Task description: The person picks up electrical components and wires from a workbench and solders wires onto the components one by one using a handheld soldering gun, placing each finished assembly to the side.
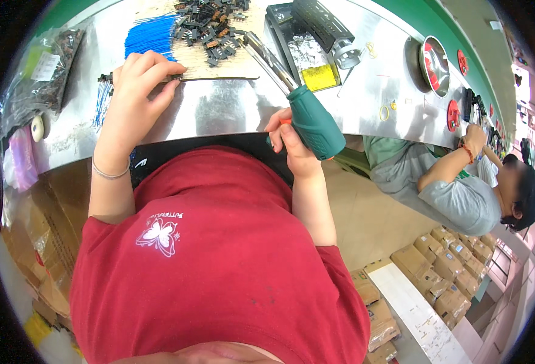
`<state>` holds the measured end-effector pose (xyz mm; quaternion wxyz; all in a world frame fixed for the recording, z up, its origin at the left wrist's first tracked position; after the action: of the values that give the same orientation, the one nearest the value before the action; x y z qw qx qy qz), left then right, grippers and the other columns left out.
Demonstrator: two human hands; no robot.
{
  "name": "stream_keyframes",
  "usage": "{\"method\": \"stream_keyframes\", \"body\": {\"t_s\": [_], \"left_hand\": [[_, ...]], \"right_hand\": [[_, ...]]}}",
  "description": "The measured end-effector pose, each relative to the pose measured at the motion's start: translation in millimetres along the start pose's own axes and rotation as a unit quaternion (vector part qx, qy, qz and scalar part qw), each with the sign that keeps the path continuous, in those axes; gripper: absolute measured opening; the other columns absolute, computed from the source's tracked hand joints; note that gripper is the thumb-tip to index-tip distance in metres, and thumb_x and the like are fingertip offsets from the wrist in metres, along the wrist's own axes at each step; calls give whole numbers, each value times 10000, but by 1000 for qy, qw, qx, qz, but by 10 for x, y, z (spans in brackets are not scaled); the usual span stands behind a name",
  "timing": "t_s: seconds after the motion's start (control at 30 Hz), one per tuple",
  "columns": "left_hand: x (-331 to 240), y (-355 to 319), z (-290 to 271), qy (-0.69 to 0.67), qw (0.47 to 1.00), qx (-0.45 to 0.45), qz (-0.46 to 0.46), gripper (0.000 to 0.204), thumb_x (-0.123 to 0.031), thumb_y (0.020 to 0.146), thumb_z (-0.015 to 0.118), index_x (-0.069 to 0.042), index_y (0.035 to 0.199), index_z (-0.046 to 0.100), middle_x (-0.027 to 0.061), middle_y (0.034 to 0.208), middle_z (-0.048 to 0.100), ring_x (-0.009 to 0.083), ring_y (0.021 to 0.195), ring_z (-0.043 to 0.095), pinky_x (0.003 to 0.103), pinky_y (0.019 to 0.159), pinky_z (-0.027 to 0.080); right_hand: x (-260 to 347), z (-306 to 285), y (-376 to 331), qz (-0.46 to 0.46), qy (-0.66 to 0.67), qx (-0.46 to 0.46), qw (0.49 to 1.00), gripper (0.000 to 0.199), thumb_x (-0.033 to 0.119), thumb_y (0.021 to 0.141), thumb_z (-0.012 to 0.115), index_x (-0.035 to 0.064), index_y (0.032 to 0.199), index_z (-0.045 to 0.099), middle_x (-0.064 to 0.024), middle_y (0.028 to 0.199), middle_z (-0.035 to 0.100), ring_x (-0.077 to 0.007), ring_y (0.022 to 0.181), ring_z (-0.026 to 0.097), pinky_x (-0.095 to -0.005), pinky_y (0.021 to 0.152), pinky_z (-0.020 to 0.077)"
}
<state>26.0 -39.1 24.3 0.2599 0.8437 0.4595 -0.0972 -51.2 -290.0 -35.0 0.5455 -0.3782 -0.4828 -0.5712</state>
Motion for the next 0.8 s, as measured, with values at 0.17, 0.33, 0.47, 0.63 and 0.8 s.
{"method": "stream_keyframes", "body": {"t_s": [0.17, 0.33, 0.47, 0.63, 0.8], "left_hand": [[58, 6, -35, -10, 1000, -6, 5, 182, -113, 775, 674, -141, 954, 656, -7, 896, 571, 205, 907, 532, 353, 817, 372], [237, 17, -180, 49, 998, -39, -12, 155, -128, 780, 679, -134, 933, 653, -1, 917, 579, 226, 910, 529, 359, 812, 380], [290, 28, -149, 79, 996, -31, -8, 102, -141, 792, 672, -123, 888, 643, 3, 909, 566, 225, 919, 522, 360, 812, 379], [290, 35, -124, 75, 997, -31, -1, 69, -142, 802, 661, -114, 855, 626, 10, 881, 550, 230, 897, 517, 364, 792, 381], [291, 45, -121, 65, 997, -33, -3, 49, -131, 810, 646, -107, 832, 609, 20, 860, 537, 236, 872, 515, 372, 768, 388]], "right_hand": [[-7, -5, 2, 10, -3, -2, 1000, 246, 183, 911, 562, -40, 999, 506, -192, 811, 587, -131, 491, 477, -274, 494, 430], [2, 17, -4, 30, -10, 0, 999, 267, 219, 908, 598, -31, 969, 525, -155, 823, 586, -112, 525, 480, -263, 525, 426], [17, 20, -15, 52, 12, -21, 998, 284, 243, 902, 625, -23, 954, 543, -122, 840, 585, -93, 556, 479, -253, 559, 424], [10, 18, -11, 55, 11, -14, 998, 300, 252, 900, 622, -31, 953, 539, -124, 839, 583, -96, 554, 480, -253, 562, 426], [-25, 8, -3, 55, 16, -16, 998, 295, 244, 900, 615, -37, 947, 538, -125, 836, 581, -99, 553, 482, -257, 562, 430]]}}
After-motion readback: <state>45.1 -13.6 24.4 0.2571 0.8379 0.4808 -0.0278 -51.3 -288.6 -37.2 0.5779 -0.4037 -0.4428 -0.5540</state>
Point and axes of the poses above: each hand's wrist, its own y-axis towards the middle knuckle, its own z-axis out of the palm, x = y × z, the point moved 5 cm from there along y, towards the middle knuckle
